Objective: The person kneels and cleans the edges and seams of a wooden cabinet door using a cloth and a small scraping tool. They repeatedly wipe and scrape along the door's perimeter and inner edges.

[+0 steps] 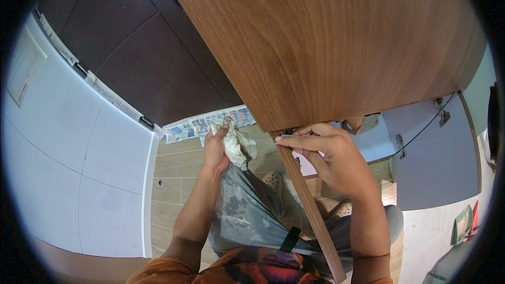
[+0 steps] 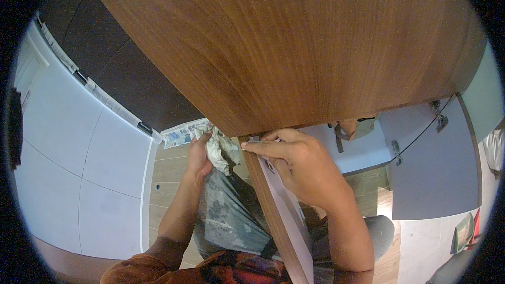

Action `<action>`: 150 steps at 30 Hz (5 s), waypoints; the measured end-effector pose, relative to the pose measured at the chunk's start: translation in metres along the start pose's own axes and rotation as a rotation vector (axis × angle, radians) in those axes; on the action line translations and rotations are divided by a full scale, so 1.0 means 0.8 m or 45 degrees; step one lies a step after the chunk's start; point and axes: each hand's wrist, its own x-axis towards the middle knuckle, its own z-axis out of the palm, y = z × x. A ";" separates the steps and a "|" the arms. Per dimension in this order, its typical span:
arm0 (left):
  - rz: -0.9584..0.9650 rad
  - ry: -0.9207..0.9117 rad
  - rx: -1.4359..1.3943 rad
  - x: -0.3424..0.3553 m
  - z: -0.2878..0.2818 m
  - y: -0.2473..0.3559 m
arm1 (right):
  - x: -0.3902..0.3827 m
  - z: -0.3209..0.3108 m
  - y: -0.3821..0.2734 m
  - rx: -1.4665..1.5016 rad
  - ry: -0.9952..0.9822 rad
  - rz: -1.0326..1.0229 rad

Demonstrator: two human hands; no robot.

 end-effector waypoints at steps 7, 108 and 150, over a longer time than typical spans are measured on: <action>-0.010 -0.003 0.055 0.002 -0.007 0.000 | 0.001 -0.002 -0.002 0.041 -0.020 0.013; 0.009 0.005 0.000 -0.002 0.003 0.002 | 0.002 -0.008 -0.010 0.087 -0.048 0.008; 1.193 -0.510 1.425 -0.165 0.144 0.067 | -0.031 -0.090 -0.024 0.174 -0.016 -0.088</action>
